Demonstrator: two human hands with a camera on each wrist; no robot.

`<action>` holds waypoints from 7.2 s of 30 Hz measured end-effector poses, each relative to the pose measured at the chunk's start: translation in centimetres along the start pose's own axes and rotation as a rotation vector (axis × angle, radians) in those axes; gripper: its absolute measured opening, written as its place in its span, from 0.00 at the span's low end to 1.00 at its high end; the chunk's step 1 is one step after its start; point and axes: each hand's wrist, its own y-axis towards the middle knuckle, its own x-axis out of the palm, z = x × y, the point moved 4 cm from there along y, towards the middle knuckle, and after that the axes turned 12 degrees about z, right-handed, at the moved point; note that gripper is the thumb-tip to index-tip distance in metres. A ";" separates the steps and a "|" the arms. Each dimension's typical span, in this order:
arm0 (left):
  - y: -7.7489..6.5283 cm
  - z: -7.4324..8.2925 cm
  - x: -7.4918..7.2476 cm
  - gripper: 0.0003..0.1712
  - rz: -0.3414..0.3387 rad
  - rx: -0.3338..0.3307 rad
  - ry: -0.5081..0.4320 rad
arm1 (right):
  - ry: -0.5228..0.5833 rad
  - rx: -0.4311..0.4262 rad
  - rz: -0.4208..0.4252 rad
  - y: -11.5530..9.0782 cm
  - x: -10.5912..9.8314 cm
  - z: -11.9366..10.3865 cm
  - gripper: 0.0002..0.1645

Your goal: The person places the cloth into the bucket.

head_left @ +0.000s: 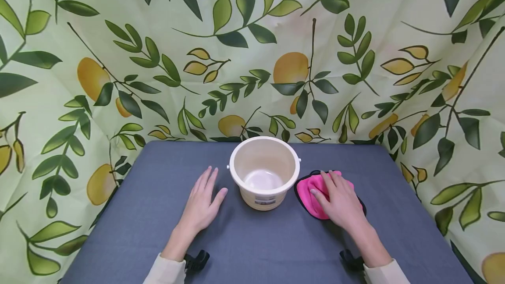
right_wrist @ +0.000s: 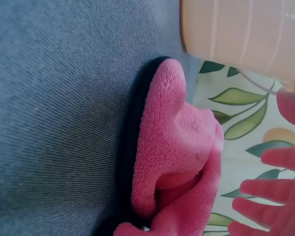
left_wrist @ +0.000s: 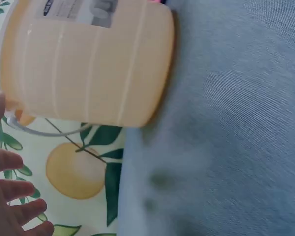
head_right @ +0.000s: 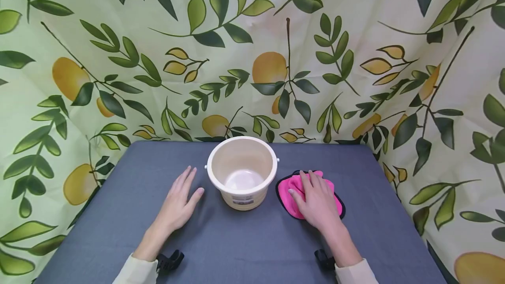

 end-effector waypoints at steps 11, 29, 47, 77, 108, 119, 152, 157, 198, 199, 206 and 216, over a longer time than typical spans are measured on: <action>2.3 1.7 -0.4 0.32 0.081 -0.080 -0.312 | 0.070 0.067 0.073 1.6 -0.1 0.8 0.32; 4.7 4.4 1.6 0.40 0.022 -0.130 -0.543 | 0.195 0.127 0.115 1.9 2.1 2.8 0.21; 4.7 4.5 2.9 0.44 0.036 -0.181 -0.536 | 0.317 0.226 0.190 1.7 1.8 3.7 0.12; 5.2 4.0 2.9 0.47 0.041 -0.182 -0.529 | 0.759 0.518 0.309 4.3 -7.0 1.8 0.23; 5.2 3.9 2.6 0.48 0.016 -0.190 -0.491 | 1.171 0.285 0.487 10.2 -14.9 -3.1 0.18; 5.2 3.7 2.1 0.49 -0.049 -0.155 -0.505 | 1.260 0.147 0.437 11.8 -15.3 -6.6 0.15; 5.0 3.6 2.3 0.48 -0.065 -0.174 -0.565 | 1.157 0.173 0.256 14.3 -6.3 -11.5 0.14; 5.1 3.6 2.4 0.49 -0.068 -0.175 -0.571 | 1.083 0.196 0.260 14.1 -4.5 -10.7 0.16; 5.0 3.1 2.6 0.49 -0.070 -0.217 -0.552 | 0.430 -0.113 -0.185 11.3 1.3 -14.5 0.12; 5.0 3.1 2.5 0.49 -0.067 -0.214 -0.550 | 0.463 -0.108 -0.154 11.2 0.8 -14.5 0.13; 5.1 3.6 1.8 0.48 -0.059 -0.158 -0.477 | 0.529 -0.142 -0.016 10.0 -2.7 -13.7 0.16; 4.2 3.1 -1.0 0.44 -0.017 0.014 -0.163 | 0.209 -0.274 0.214 5.6 -5.3 -10.0 0.24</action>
